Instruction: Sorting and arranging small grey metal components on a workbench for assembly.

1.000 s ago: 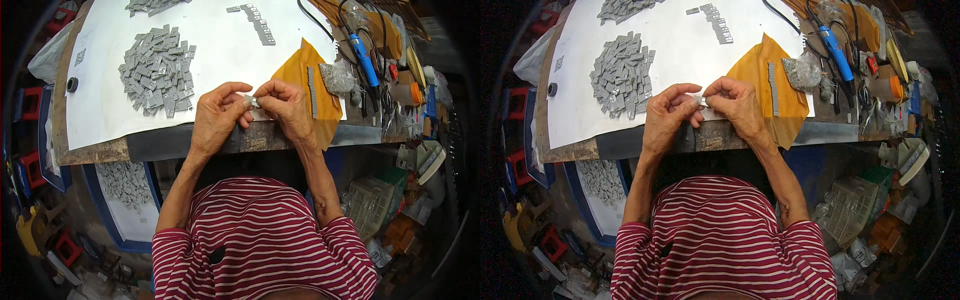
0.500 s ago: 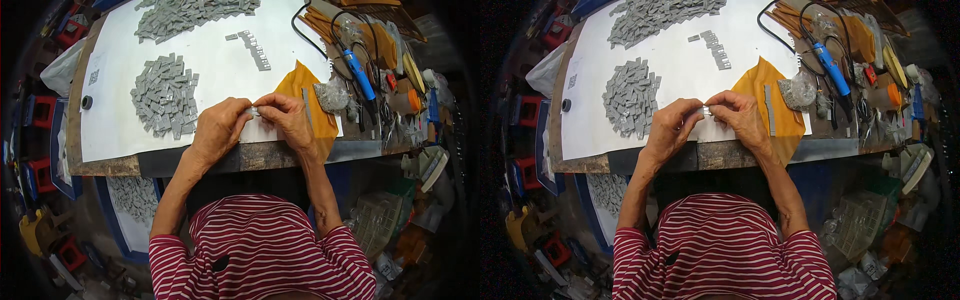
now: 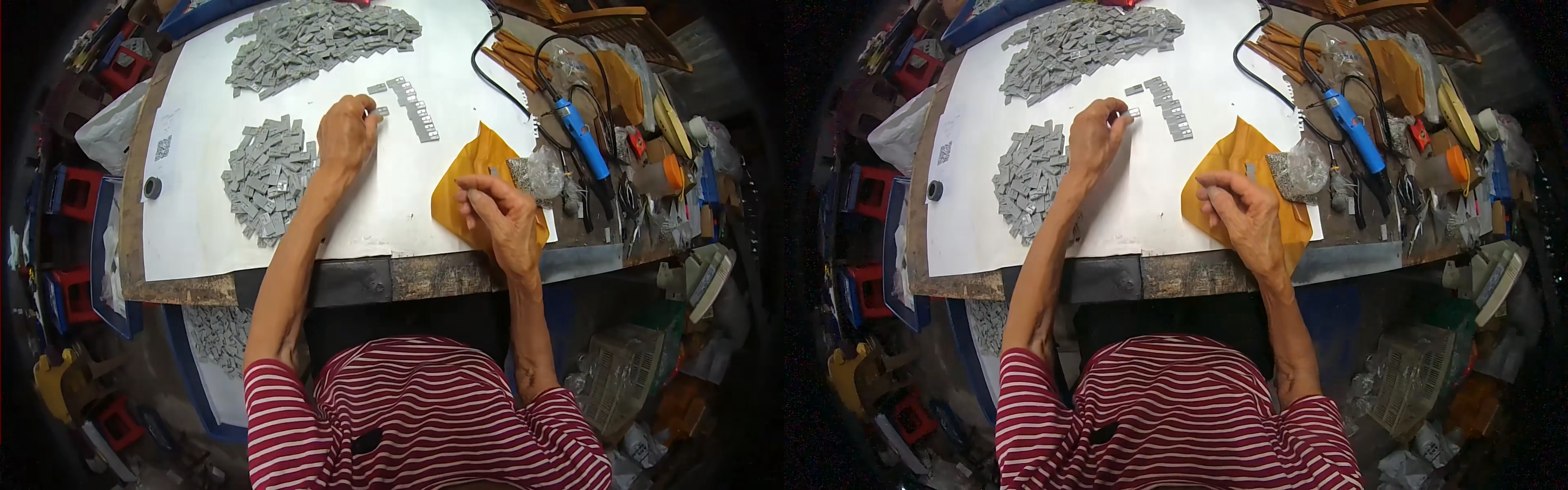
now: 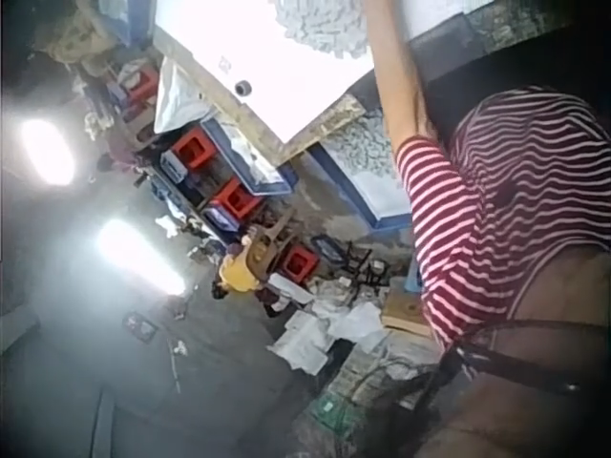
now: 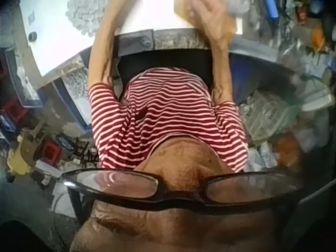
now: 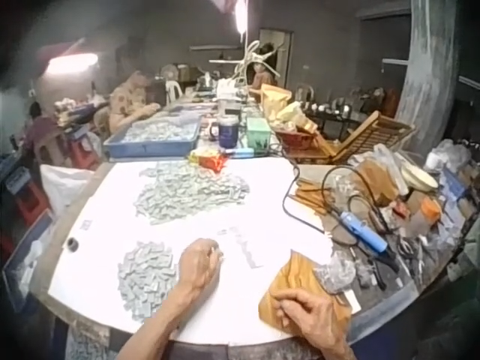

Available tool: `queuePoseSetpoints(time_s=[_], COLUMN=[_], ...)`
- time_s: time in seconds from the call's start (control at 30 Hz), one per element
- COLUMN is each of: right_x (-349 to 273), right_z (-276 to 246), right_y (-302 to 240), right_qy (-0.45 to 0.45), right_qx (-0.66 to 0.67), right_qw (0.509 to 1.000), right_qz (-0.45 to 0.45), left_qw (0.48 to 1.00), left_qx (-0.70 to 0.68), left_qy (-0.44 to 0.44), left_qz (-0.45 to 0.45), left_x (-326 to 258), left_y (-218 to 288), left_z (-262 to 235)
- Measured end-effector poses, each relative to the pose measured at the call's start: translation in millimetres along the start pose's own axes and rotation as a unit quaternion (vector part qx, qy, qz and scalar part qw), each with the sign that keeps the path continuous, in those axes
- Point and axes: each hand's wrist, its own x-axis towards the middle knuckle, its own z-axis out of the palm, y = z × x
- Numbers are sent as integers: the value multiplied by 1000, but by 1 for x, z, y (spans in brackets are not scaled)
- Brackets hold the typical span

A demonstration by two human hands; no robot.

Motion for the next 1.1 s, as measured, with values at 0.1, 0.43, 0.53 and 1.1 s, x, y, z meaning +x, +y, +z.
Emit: queuePoseSetpoints(time_s=[0.1,0.43,0.53,1.1], right_x=[-8,-21,-21,-27], right_z=[-2,-12,-14,-14], right_y=[-2,-5,-3,5], right_qy=[1,2,1,26], right_qx=[-15,-27,-10,-30], right_qw=[1000,998,998,998], right_qz=[14,54,61,54], left_qw=[998,995,996,994], left_qx=[62,87,80,72], left_qy=[0,46,41,64], left_qz=[-11,-7,-9,-44], left_x=[16,23,22,29], left_y=[-12,-23,-22,-16], left_z=[11,31,30,36])
